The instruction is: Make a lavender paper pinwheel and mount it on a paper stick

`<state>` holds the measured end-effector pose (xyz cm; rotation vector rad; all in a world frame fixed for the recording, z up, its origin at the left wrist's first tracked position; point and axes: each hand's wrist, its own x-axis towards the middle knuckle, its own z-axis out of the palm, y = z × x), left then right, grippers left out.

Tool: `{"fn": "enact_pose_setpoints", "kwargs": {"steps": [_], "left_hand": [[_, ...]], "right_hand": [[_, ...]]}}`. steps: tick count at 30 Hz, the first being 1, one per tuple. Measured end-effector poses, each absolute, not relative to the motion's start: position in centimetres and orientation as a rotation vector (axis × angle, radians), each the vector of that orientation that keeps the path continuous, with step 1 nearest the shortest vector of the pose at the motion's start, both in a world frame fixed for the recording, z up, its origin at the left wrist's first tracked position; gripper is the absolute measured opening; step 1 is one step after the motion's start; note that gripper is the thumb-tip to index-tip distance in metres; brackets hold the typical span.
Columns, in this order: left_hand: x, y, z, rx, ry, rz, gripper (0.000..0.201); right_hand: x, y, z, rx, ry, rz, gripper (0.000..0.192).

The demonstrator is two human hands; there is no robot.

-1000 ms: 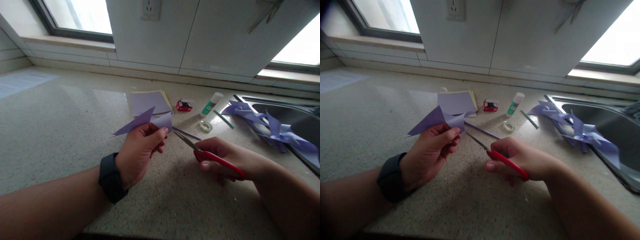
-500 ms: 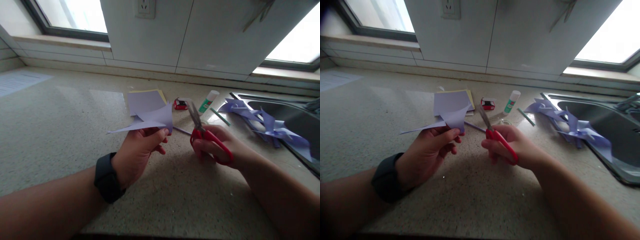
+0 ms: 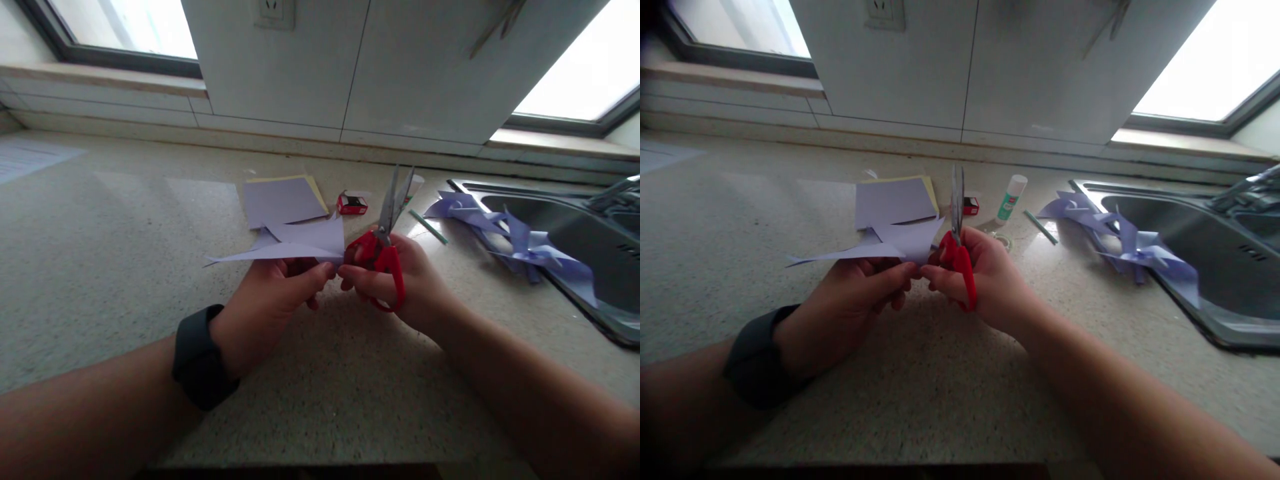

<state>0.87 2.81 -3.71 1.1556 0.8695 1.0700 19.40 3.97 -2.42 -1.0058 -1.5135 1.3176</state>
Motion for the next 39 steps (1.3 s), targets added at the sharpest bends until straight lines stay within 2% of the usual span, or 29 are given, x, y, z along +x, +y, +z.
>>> {"fn": "enact_pose_setpoints", "kwargs": {"steps": [7, 10, 17, 30, 39], "left_hand": [[0.85, 2.88, -3.56, 1.186, 0.868, 1.053, 0.015], [0.75, 2.92, -3.68, 1.182, 0.851, 1.054, 0.008], [0.65, 3.02, -3.87, 1.184, 0.873, 1.039, 0.016], [0.53, 2.96, -3.88, 1.221, 0.873, 1.052, 0.011], [0.74, 2.85, -3.75, 1.224, 0.872, 1.038, 0.015]], "right_hand": [[19.62, 4.06, -2.69, -0.992, -1.502, 1.326, 0.035], [19.55, 4.07, -2.65, -0.980, -1.500, 1.315, 0.036], [19.56, 4.12, -2.79, -0.917, -1.523, 1.328, 0.032], [19.40, 3.81, -2.56, -0.897, -1.535, 1.391, 0.029], [19.58, 3.85, -2.70, -0.910, -1.461, 1.426, 0.030]]}}
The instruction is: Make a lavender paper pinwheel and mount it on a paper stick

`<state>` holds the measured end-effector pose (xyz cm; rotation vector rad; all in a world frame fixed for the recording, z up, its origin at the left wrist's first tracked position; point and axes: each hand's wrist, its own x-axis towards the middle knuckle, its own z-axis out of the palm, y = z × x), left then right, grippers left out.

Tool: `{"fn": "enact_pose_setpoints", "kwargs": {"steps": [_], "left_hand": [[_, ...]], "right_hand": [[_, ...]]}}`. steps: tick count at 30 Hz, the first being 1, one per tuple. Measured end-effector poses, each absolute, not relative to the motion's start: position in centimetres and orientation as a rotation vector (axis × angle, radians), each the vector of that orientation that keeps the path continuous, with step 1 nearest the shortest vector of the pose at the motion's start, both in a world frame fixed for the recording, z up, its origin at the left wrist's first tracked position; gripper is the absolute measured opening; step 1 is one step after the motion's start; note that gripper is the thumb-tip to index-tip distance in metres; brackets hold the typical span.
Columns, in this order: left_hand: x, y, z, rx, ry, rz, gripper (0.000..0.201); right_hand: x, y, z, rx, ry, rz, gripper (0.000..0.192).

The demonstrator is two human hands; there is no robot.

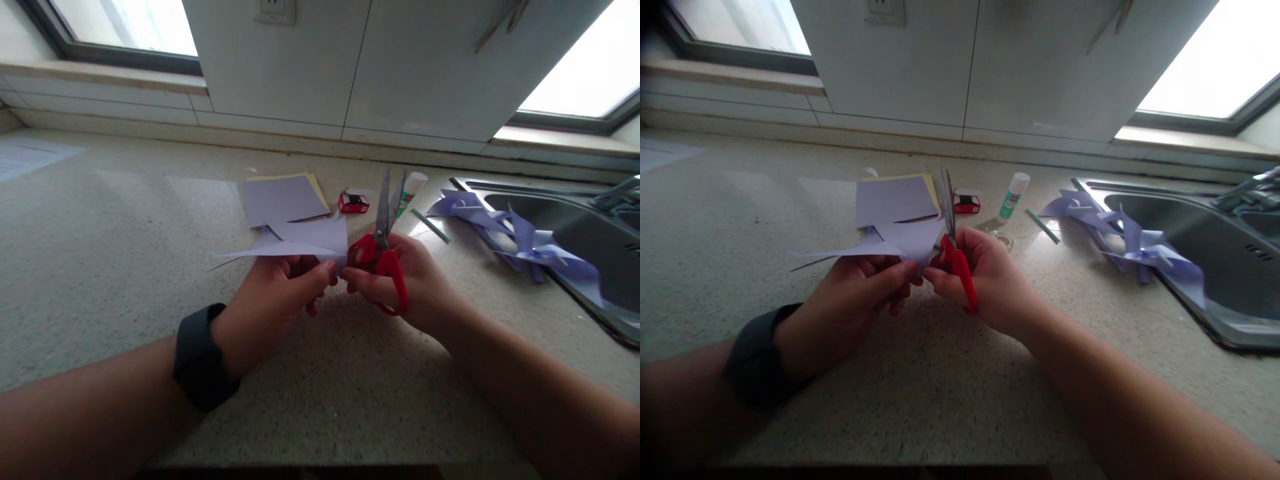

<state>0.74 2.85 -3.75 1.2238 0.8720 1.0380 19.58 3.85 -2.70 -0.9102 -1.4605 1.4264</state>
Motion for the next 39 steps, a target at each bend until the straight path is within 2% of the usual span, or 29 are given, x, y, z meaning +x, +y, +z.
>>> {"fn": "enact_pose_setpoints", "kwargs": {"steps": [11, 13, 18, 21, 27, 39], "left_hand": [[0.6, 2.9, -3.7, 1.188, 0.897, 1.059, 0.017], [0.6, 2.9, -3.7, 1.106, 0.882, 1.101, 0.016], [0.7, 2.8, -3.5, 0.897, 0.881, 1.217, 0.016], [0.7, 2.9, -3.4, 0.847, 0.877, 1.229, 0.018], [0.6, 3.0, -3.6, 0.832, 0.889, 1.209, 0.021], [0.5, 2.8, -3.6, 0.885, 0.873, 1.184, 0.020]], "right_hand": [[19.7, 3.6, -2.0, -0.977, -1.524, 1.357, 0.026], [20.3, 3.4, -1.7, -1.031, -1.566, 1.413, 0.025], [22.8, 3.0, -1.0, -1.229, -1.718, 1.702, 0.035], [23.9, 3.1, -0.8, -1.358, -1.830, 1.755, 0.039], [24.1, 3.3, -0.8, -1.452, -2.023, 1.716, 0.043], [23.8, 3.3, -1.0, -1.488, -2.062, 1.635, 0.048]]}}
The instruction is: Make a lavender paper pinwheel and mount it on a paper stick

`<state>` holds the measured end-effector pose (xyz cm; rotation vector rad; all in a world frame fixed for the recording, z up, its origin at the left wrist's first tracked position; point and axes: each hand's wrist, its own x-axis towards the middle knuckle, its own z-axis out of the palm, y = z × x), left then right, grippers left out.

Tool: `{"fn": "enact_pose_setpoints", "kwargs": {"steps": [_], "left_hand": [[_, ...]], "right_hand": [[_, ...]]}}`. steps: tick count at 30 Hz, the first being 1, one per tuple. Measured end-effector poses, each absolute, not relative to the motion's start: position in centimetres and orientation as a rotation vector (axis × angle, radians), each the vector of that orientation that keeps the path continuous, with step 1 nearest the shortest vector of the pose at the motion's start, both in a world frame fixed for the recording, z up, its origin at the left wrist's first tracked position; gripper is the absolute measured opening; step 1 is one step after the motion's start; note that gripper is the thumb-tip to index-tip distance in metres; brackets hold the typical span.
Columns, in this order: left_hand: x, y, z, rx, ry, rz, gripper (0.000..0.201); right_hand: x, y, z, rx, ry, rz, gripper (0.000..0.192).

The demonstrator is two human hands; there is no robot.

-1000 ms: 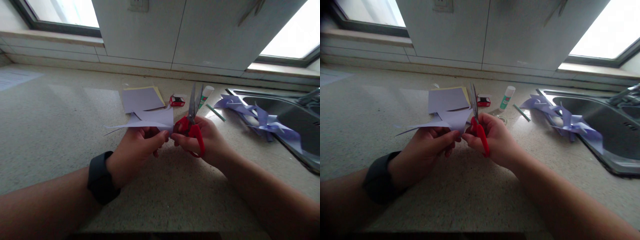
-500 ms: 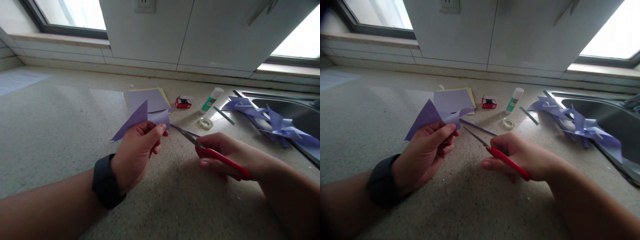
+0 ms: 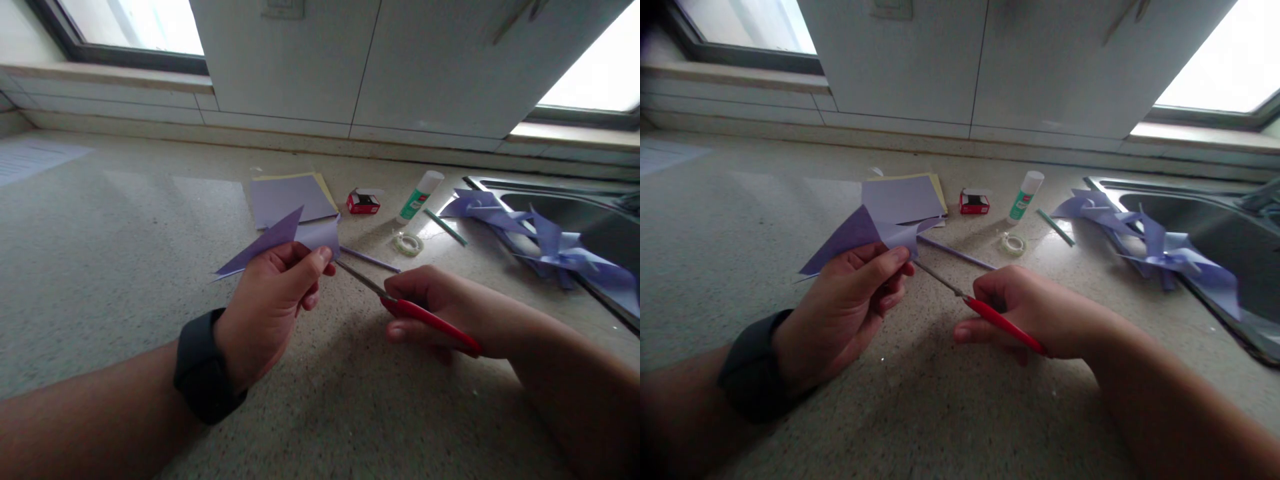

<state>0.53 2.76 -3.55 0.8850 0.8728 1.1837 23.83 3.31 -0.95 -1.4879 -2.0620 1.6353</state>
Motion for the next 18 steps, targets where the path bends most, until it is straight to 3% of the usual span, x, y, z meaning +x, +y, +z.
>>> {"fn": "enact_pose_setpoints", "kwargs": {"steps": [18], "left_hand": [[0.66, 2.76, -3.53, 0.905, 0.890, 1.199, 0.018]], "right_hand": [[23.65, 3.36, -1.00, -1.463, -2.091, 1.589, 0.047]]}}
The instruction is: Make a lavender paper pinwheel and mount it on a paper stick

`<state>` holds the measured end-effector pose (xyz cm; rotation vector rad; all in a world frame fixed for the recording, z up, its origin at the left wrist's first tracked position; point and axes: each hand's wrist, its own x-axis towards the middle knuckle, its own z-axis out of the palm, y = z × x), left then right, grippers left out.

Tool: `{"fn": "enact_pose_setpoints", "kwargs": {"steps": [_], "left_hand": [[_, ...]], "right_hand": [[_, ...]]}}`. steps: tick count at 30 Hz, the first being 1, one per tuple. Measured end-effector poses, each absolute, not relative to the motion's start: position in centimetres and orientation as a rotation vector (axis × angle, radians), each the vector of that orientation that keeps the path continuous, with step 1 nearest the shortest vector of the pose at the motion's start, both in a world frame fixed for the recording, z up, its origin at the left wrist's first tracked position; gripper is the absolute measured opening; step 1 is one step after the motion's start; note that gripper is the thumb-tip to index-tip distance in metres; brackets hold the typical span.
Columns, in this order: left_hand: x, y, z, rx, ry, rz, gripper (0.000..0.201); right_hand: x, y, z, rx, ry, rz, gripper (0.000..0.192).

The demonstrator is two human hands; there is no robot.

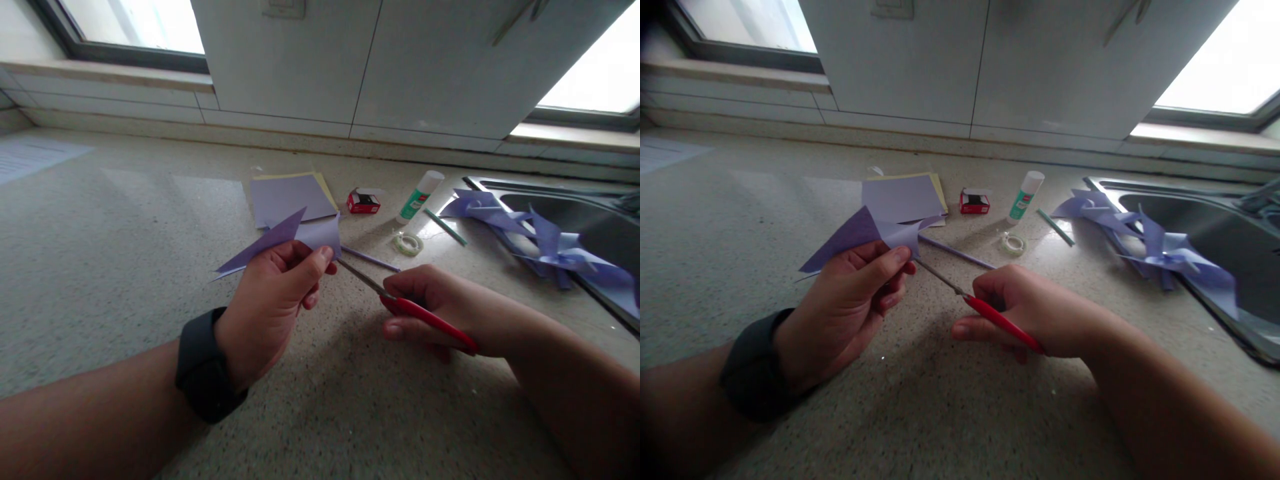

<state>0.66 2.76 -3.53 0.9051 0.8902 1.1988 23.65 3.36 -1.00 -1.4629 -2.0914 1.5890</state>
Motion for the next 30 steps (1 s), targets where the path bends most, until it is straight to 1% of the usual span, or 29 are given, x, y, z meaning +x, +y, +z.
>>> {"fn": "enact_pose_setpoints", "kwargs": {"steps": [7, 12, 24, 30], "left_hand": [[0.63, 2.74, -3.63, 0.916, 0.886, 1.201, 0.018], [0.62, 2.66, -3.62, 0.917, 0.888, 1.201, 0.019], [0.78, 2.83, -3.61, 0.902, 0.892, 1.196, 0.019], [0.65, 2.74, -3.69, 0.910, 0.888, 1.208, 0.019]], "right_hand": [[23.75, 3.33, -1.06, -1.489, -2.123, 1.556, 0.048], [23.68, 3.38, -0.98, -1.456, -2.181, 1.470, 0.047], [23.35, 3.30, -1.01, -1.560, -2.101, 1.513, 0.053], [23.33, 3.34, -0.93, -1.527, -2.181, 1.412, 0.054]]}}
